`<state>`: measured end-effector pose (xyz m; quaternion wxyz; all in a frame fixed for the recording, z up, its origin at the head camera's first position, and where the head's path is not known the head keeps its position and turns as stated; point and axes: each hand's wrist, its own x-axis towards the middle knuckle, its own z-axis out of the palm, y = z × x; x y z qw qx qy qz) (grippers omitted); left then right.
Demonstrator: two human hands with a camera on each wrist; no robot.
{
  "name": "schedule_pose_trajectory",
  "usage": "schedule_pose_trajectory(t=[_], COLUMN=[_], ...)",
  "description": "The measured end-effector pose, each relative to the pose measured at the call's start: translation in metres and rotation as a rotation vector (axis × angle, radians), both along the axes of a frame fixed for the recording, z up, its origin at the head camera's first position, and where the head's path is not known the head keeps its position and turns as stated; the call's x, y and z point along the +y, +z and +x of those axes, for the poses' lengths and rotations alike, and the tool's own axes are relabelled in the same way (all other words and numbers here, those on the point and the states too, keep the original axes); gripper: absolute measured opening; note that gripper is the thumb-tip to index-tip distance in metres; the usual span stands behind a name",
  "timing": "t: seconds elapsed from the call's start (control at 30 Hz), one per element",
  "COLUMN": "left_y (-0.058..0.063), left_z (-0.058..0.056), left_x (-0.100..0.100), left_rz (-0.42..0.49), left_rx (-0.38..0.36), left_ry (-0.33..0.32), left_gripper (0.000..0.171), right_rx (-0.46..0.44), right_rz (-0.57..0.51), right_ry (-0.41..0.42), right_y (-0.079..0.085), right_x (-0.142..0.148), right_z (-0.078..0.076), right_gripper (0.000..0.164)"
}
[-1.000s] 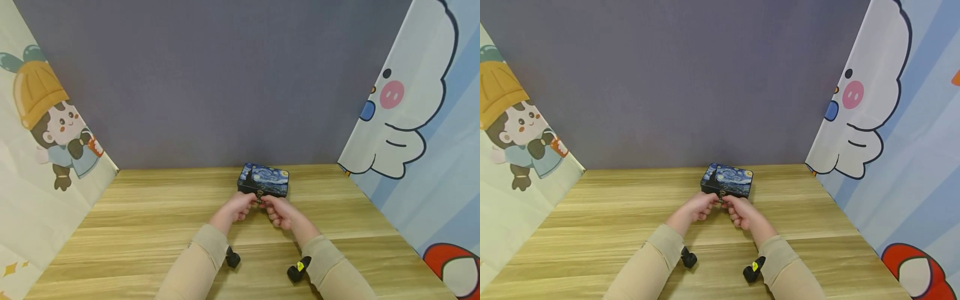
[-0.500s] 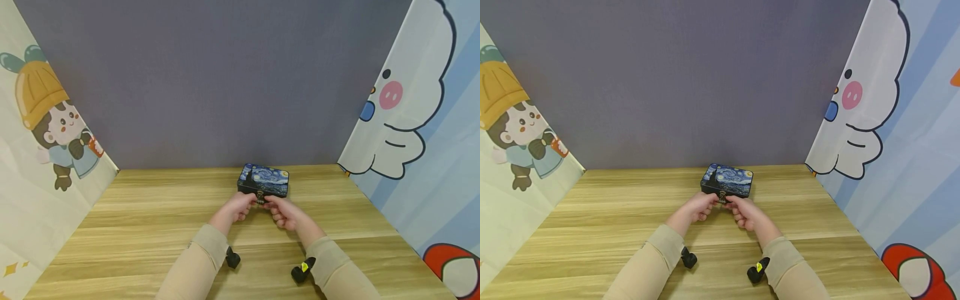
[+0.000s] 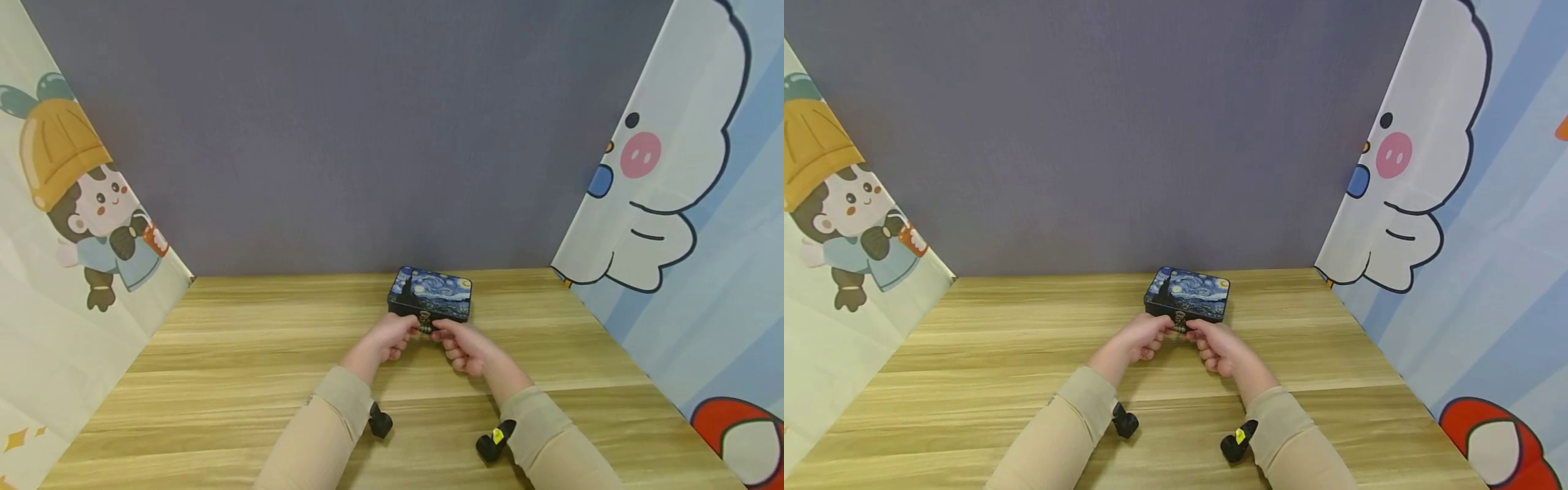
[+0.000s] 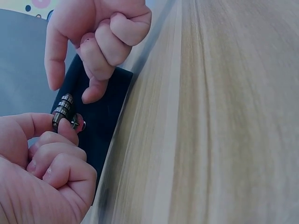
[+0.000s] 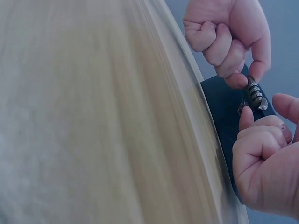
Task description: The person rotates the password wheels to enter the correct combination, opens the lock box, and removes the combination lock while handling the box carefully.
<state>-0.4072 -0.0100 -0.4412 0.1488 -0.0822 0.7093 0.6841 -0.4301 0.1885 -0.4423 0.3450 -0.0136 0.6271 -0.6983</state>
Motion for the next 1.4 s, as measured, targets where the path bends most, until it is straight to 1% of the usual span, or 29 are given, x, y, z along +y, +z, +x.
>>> schedule_pose_trajectory(t=[0.23,0.5,0.83,1.4], left_y=[-0.001,0.0,0.0,0.0], left_z=[-0.001,0.001,-0.001,0.001], left_x=[0.0,0.0,0.0,-0.001], left_rz=[-0.003,-0.006,-0.011,-0.006], left_rx=[-0.001,0.003,0.0,-0.004], left_ry=[0.003,0.003,-0.005,0.009], left_gripper=[0.02,0.02,0.019,0.019], right_rx=[0.014,0.015,0.015,0.021], right_rz=[-0.005,-0.004,-0.021,-0.011], right_ry=[-0.003,-0.035,-0.047,-0.046], right_y=[0.001,0.0,-0.001,-0.002], right_x=[-0.006,-0.011,-0.016,-0.016], right_z=[0.001,0.001,0.0,0.002], right_gripper=[0.028,0.024,0.019,0.019])
